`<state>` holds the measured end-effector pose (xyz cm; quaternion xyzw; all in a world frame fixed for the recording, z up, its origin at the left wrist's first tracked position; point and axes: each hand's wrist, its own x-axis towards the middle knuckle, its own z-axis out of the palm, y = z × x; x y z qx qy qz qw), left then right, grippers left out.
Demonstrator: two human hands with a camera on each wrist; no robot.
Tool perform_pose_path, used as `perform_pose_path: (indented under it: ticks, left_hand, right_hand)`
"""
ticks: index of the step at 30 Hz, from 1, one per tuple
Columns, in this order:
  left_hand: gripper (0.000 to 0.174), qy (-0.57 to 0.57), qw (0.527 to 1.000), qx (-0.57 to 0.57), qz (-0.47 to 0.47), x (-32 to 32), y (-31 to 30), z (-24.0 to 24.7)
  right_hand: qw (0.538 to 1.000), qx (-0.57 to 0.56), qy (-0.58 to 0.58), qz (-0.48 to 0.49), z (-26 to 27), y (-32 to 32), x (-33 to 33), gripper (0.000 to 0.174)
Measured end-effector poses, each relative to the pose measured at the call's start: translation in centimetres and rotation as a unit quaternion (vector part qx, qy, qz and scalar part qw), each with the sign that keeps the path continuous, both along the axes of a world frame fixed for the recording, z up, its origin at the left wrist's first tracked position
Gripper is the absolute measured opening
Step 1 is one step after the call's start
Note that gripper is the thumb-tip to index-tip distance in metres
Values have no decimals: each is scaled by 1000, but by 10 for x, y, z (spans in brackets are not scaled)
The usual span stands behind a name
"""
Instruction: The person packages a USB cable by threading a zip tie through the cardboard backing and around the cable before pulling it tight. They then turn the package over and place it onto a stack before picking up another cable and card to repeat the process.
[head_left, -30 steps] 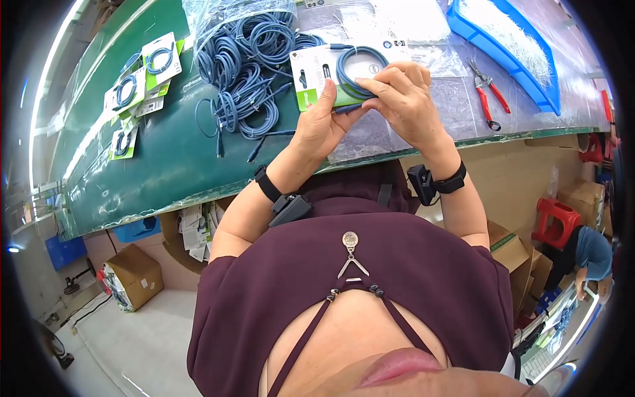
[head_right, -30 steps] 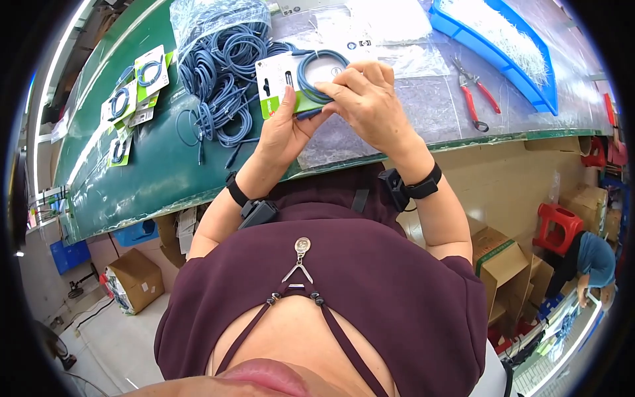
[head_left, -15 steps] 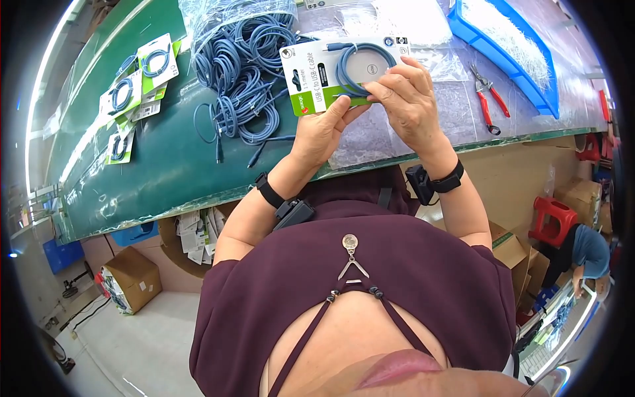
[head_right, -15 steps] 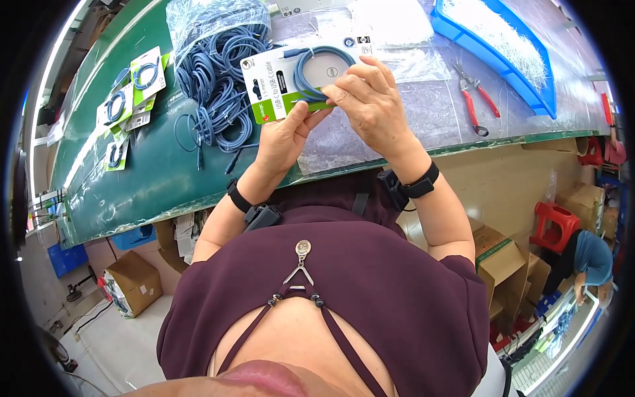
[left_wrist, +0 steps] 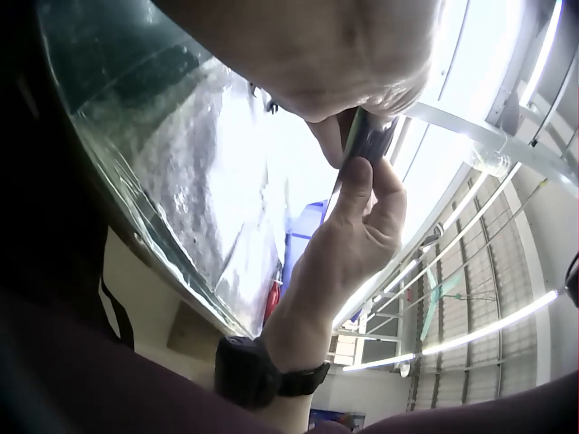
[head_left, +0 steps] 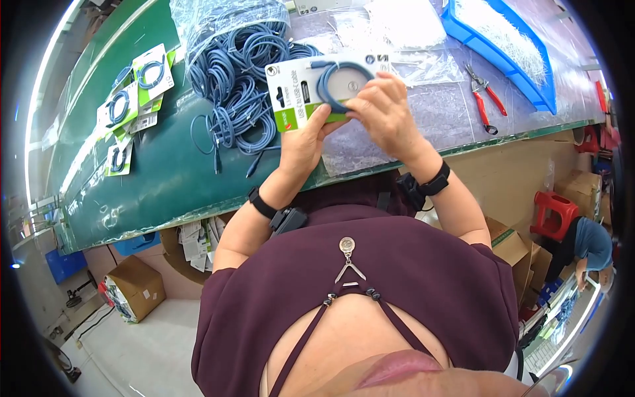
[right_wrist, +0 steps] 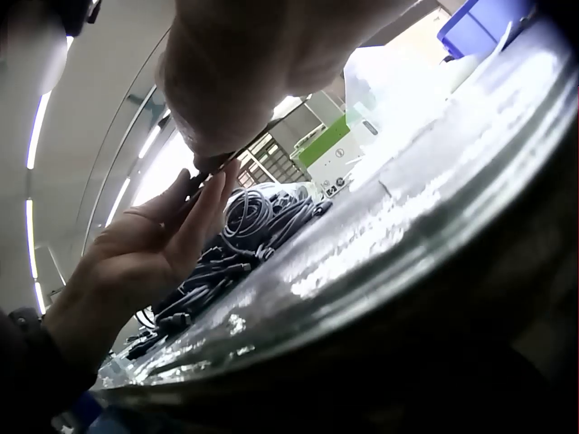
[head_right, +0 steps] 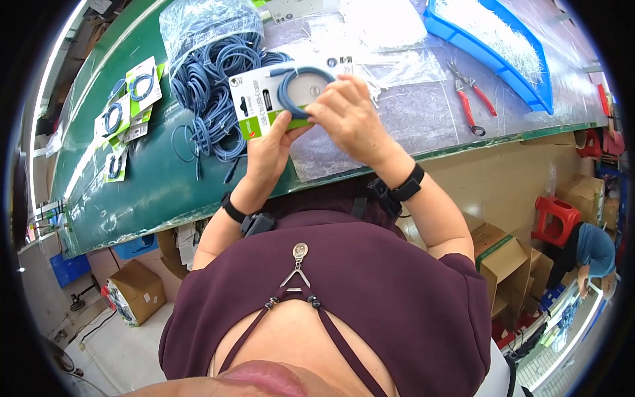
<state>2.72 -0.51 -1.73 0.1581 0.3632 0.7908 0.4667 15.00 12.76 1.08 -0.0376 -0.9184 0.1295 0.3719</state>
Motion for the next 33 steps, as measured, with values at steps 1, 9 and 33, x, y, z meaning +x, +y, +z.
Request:
perform_pose_path:
  ticks: [1,9,33]
  left_hand:
    - [36,9,1000,-15,3,-2,-6,-2]
    - [36,88,985,-95,114,-25,-44,10]
    - [31,-108,985,-22,135,-48,-41,-1]
  right_hand:
    - [1000,1,-6,5,-4,-5,-1,29]
    - [996,-42,56,-58,30,12,4,28]
    - [982,-110,-44,-149,-31,86,-32,8]
